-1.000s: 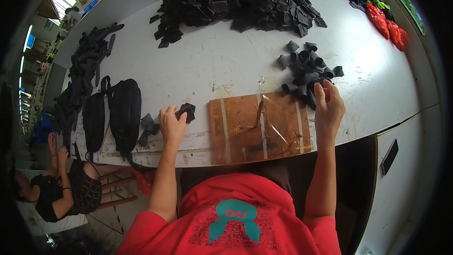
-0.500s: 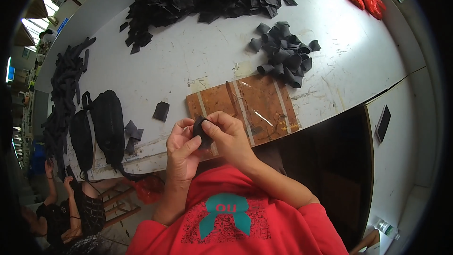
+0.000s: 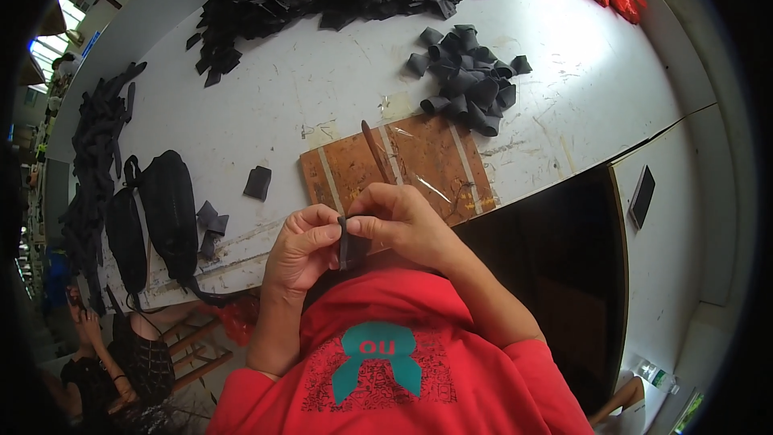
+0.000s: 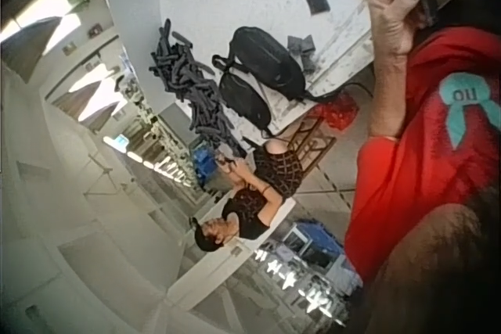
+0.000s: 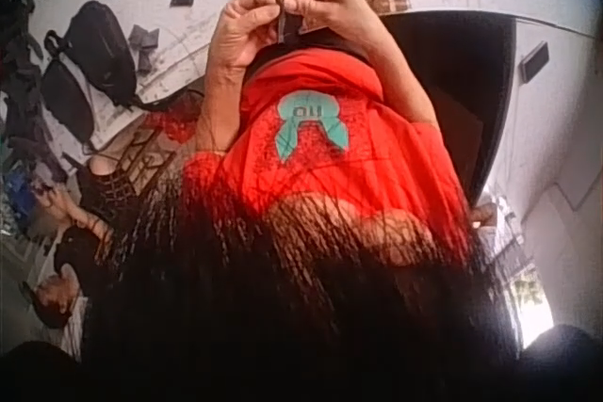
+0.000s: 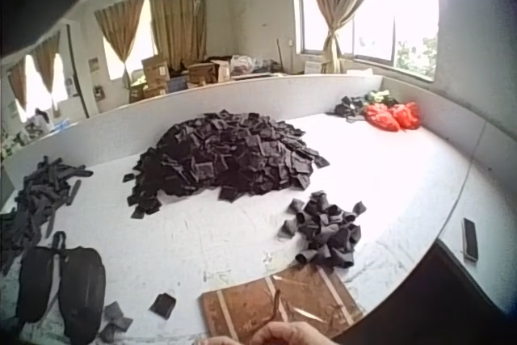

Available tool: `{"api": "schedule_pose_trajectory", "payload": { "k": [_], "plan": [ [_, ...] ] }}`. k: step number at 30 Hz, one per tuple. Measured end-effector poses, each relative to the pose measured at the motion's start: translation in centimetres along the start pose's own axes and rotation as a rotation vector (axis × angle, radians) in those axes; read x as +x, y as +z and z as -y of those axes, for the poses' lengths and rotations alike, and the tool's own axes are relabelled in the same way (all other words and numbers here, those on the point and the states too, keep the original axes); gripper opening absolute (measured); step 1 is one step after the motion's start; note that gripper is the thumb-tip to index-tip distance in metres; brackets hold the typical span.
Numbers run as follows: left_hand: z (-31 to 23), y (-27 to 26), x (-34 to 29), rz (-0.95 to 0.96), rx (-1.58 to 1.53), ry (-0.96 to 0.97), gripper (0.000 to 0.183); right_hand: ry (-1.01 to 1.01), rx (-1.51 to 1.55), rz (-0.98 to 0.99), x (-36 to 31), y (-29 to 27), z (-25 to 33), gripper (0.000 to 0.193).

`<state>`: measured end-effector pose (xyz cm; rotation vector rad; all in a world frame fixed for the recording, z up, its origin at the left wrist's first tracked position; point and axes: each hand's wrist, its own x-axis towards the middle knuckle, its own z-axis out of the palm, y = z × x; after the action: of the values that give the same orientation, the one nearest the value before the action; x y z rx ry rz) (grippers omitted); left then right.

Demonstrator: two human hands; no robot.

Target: The person is assembling small black fabric pieces at a workbench using a glue stick.

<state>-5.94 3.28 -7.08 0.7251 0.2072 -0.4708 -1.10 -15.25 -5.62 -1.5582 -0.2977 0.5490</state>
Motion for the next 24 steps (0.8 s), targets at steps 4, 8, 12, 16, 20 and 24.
{"api": "schedule_pose_trajectory", "payload": {
  "k": [4,8,12,16,20,24],
  "plan": [
    [1.0,1.2,0.0,-0.253,0.084,0.245,0.006,-0.369,-0.514,-0.397,-1.0,1.5,0.5,0.025],
    [2.0,2.5,-0.2,-0.300,0.172,0.353,0.007,-0.428,-0.419,-0.325,-1.7,2.2,0.6,0.020],
    [2.7,2.9,0.3,-0.382,0.609,0.559,0.008,-0.608,-0.613,-0.476,-1.1,2.8,0.2,0.014],
    [3.1,3.1,1.0,-0.482,0.927,0.810,0.006,-0.543,-0.628,-0.515,-1.0,2.9,0.3,0.012],
    [2.3,3.2,0.6,-0.288,0.262,0.425,0.003,-0.408,-0.377,-0.446,-1.6,2.5,0.7,0.012],
    [2.1,3.9,0.3,-0.285,0.405,0.494,0.004,-0.443,-0.378,-0.454,-1.5,2.3,0.8,0.008]
  ]
}}
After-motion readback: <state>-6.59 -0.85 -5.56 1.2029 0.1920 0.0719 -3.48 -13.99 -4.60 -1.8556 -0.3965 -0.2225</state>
